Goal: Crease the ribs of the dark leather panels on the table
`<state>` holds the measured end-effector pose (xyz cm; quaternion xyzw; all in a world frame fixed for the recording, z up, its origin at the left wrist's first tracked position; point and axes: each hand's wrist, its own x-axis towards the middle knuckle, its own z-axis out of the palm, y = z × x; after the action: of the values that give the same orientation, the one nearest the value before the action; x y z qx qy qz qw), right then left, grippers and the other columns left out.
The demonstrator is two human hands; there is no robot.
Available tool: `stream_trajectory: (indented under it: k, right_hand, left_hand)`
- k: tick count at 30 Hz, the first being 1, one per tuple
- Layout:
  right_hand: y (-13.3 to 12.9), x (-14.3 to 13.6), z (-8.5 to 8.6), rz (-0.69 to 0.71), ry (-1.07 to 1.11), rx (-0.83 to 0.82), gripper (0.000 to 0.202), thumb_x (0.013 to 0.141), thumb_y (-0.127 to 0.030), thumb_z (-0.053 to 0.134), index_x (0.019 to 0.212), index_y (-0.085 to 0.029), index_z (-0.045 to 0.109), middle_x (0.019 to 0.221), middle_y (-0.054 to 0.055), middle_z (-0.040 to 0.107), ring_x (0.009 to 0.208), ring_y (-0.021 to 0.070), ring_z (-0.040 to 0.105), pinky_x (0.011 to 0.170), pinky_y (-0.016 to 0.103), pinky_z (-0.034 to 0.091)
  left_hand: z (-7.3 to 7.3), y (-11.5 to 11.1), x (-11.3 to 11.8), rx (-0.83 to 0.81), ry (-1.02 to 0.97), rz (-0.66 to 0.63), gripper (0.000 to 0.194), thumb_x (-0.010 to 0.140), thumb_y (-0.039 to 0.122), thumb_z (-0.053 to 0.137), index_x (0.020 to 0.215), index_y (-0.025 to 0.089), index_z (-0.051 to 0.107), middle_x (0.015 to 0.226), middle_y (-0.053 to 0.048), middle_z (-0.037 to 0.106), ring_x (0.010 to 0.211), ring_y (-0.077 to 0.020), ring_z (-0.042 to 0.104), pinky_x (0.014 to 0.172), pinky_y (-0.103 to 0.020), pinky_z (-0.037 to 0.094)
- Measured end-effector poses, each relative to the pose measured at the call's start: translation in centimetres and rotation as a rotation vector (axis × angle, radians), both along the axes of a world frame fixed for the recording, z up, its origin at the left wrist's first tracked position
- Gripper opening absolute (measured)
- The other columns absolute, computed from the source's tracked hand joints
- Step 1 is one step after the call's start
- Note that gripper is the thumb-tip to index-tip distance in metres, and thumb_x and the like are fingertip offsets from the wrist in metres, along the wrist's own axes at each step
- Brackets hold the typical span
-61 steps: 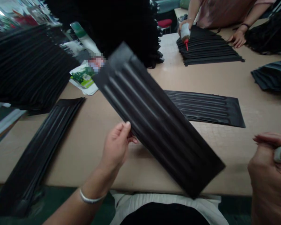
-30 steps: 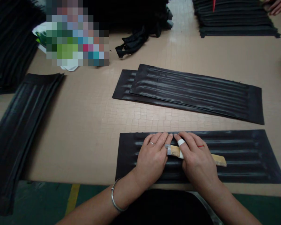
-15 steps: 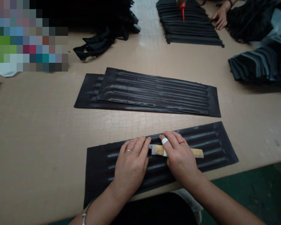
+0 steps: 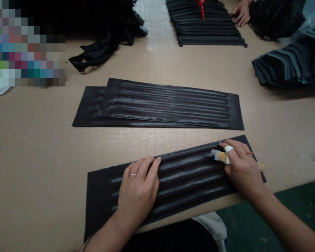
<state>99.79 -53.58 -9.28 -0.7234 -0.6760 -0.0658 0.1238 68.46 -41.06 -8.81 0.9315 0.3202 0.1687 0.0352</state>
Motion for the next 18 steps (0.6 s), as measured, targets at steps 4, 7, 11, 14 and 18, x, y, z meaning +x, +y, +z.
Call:
stream_trajectory:
  k: [4, 7, 11, 14, 18]
  right_hand:
    - [-1.0, 2.2, -0.4, -0.084, -0.013, 0.019, 0.048, 0.081, -0.002, 0.053, 0.128, -0.009, 0.059, 0.129, 0.018, 0.059, 0.118, 0.0346, 0.056, 0.106, 0.051, 0.05]
    - [-0.9, 1.3, -0.4, -0.074, 0.015, 0.03, 0.054, 0.079, 0.0, 0.051, 0.132, -0.008, 0.057, 0.132, 0.018, 0.058, 0.122, 0.0348, 0.055, 0.108, 0.052, 0.048]
    - [-0.4, 0.2, -0.3, 0.016, 0.037, 0.006, 0.058, 0.078, 0.004, 0.048, 0.134, -0.01, 0.057, 0.135, 0.016, 0.059, 0.127, 0.0324, 0.052, 0.112, 0.05, 0.045]
    - [-0.1, 0.6, -0.3, -0.021, 0.055, 0.024, 0.051, 0.081, 0.003, 0.049, 0.13, -0.007, 0.059, 0.131, 0.017, 0.06, 0.124, 0.0323, 0.053, 0.112, 0.05, 0.046]
    - [0.1, 0.4, -0.4, -0.024, 0.062, 0.031, 0.05, 0.08, 0.003, 0.049, 0.128, -0.006, 0.06, 0.129, 0.018, 0.061, 0.123, 0.0332, 0.053, 0.111, 0.05, 0.047]
  left_hand:
    - [0.3, -0.2, 0.8, -0.001, 0.011, -0.012, 0.039, 0.092, 0.006, 0.056, 0.13, 0.007, 0.063, 0.122, -0.016, 0.066, 0.11, -0.0302, 0.061, 0.095, -0.047, 0.05]
    - [0.3, -0.5, 2.6, -0.021, -0.007, -0.049, 0.039, 0.093, 0.005, 0.05, 0.131, 0.006, 0.062, 0.124, -0.016, 0.066, 0.113, -0.0296, 0.06, 0.096, -0.046, 0.051]
    - [0.3, -0.9, 5.1, -0.048, -0.017, -0.115, 0.041, 0.094, 0.007, 0.048, 0.133, 0.007, 0.062, 0.128, -0.016, 0.066, 0.117, -0.0288, 0.059, 0.099, -0.046, 0.051]
    - [0.3, -1.0, 6.0, -0.044, -0.016, -0.13, 0.041, 0.093, 0.008, 0.048, 0.132, 0.007, 0.062, 0.127, -0.016, 0.066, 0.116, -0.029, 0.06, 0.097, -0.045, 0.051]
    - [0.3, -1.0, 6.7, -0.035, -0.008, -0.129, 0.041, 0.093, 0.008, 0.049, 0.131, 0.006, 0.063, 0.126, -0.017, 0.066, 0.115, -0.0299, 0.06, 0.095, -0.045, 0.051]
